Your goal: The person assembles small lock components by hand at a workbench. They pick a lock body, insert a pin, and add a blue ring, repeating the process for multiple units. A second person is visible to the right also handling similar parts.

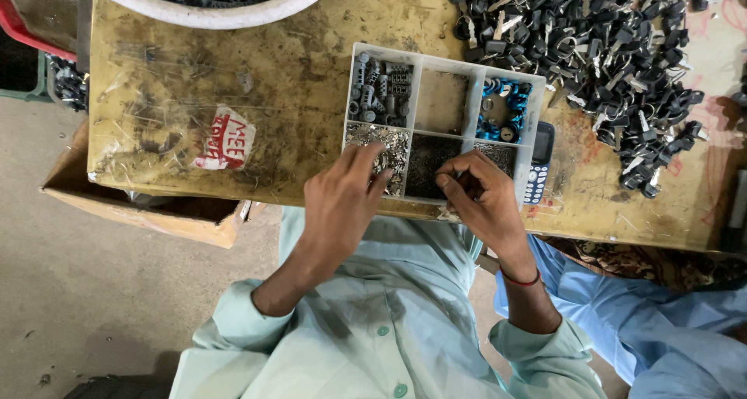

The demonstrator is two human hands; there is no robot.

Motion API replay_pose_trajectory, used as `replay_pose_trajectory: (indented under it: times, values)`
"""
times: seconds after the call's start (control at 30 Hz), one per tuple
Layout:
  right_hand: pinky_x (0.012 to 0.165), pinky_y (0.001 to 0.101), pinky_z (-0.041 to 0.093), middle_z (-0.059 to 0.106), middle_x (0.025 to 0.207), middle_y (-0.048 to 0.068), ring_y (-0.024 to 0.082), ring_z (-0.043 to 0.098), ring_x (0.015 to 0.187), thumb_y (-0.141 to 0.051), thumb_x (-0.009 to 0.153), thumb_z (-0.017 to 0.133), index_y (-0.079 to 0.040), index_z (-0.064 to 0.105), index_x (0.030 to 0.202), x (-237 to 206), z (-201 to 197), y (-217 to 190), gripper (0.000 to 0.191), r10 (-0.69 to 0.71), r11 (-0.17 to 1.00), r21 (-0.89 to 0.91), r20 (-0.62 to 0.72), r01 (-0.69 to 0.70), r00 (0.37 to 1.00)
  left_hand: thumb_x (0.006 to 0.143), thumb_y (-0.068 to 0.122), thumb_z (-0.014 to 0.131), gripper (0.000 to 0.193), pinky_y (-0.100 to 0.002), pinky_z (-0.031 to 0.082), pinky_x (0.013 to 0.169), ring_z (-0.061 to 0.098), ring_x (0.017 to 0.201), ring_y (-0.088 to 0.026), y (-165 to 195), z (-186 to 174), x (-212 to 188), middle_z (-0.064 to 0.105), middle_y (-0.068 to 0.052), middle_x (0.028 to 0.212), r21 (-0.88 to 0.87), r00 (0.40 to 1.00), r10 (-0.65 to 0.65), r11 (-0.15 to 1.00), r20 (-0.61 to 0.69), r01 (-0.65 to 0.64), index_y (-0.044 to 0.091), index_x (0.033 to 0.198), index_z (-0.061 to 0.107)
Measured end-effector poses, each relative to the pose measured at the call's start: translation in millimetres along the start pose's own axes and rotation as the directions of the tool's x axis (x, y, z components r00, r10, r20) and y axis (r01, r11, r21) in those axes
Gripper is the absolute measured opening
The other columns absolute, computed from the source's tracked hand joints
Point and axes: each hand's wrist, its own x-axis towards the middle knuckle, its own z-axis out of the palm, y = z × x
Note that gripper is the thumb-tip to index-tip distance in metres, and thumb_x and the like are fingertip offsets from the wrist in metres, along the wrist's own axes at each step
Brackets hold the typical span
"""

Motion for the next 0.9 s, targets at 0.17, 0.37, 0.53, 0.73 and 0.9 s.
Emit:
replay_pose_trajectory:
  times: [0.17, 0.37, 0.53, 0.73, 0.9]
  values:
    - [0.055, 0.0209, 0.046, 0.061, 0.096, 0.004, 0.005, 0.061, 0.066, -0.004, 0.098, 0.069, 0.0, 0.065, 0.102, -0.7, -1.5, -2.0, 0.007, 0.008, 1.0, -0.006, 0.003, -0.008, 1.0, 0.098, 0.017, 0.065, 0.009, -0.049, 0.054, 0.06, 0.07, 0.075, -0.034, -1.6, 5.2, 4.3, 0.063, -0.01, 0.102, 0.194, 0.99, -0.072, 0.98, 0.12, 0.047, 0.008, 0.099, 0.064]
    - [0.056, 0.0213, 0.046, 0.061, 0.096, 0.004, 0.006, 0.06, 0.066, -0.003, 0.098, 0.069, 0.0, 0.065, 0.103, -2.0, -1.4, -3.0, 0.007, -0.014, 1.0, -0.025, 0.003, 0.014, 1.0, 0.097, 0.015, 0.064, 0.01, -0.049, 0.054, 0.057, 0.071, 0.08, -0.033, -0.9, 1.1, 5.1, 0.061, -0.014, 0.102, 0.261, 0.986, 0.006, 0.964, 0.168, -0.05, 0.005, 0.097, 0.06]
    - [0.055, 0.0207, 0.047, 0.061, 0.095, 0.004, 0.005, 0.062, 0.066, -0.003, 0.098, 0.069, 0.0, 0.064, 0.103, -2.5, -0.8, -1.5, 0.007, 0.013, 1.0, -0.005, 0.002, -0.013, 1.0, 0.1, 0.012, 0.065, 0.01, -0.046, 0.053, 0.062, 0.069, 0.078, -0.033, -4.1, -12.0, 1.8, 0.065, -0.012, 0.1, 0.061, 0.996, 0.014, 0.998, 0.085, -0.019, 0.004, 0.102, 0.059]
    - [0.057, 0.0208, 0.05, 0.062, 0.099, 0.004, 0.005, 0.063, 0.067, -0.002, 0.099, 0.068, 0.001, 0.064, 0.104, -2.0, 0.6, 3.6, 0.007, 0.018, 0.999, 0.029, -0.002, -0.017, 1.0, 0.094, 0.008, 0.073, 0.015, -0.037, 0.056, 0.067, 0.073, 0.079, -0.027, -6.1, -7.7, -2.2, 0.071, -0.009, 0.093, -0.198, 1.0, -0.02, 0.98, -0.003, 0.019, 0.005, 0.102, 0.06]
    - [0.056, 0.0208, 0.049, 0.062, 0.097, 0.004, 0.005, 0.063, 0.066, -0.003, 0.099, 0.069, 0.0, 0.064, 0.104, -2.2, -0.3, 5.4, 0.008, 0.014, 1.0, 0.01, 0.004, -0.014, 1.0, 0.092, 0.007, 0.076, 0.013, -0.036, 0.055, 0.067, 0.072, 0.078, -0.027, -5.6, -12.4, -5.0, 0.073, -0.01, 0.093, -0.221, 0.998, -0.028, 0.975, -0.054, 0.016, 0.007, 0.105, 0.072]
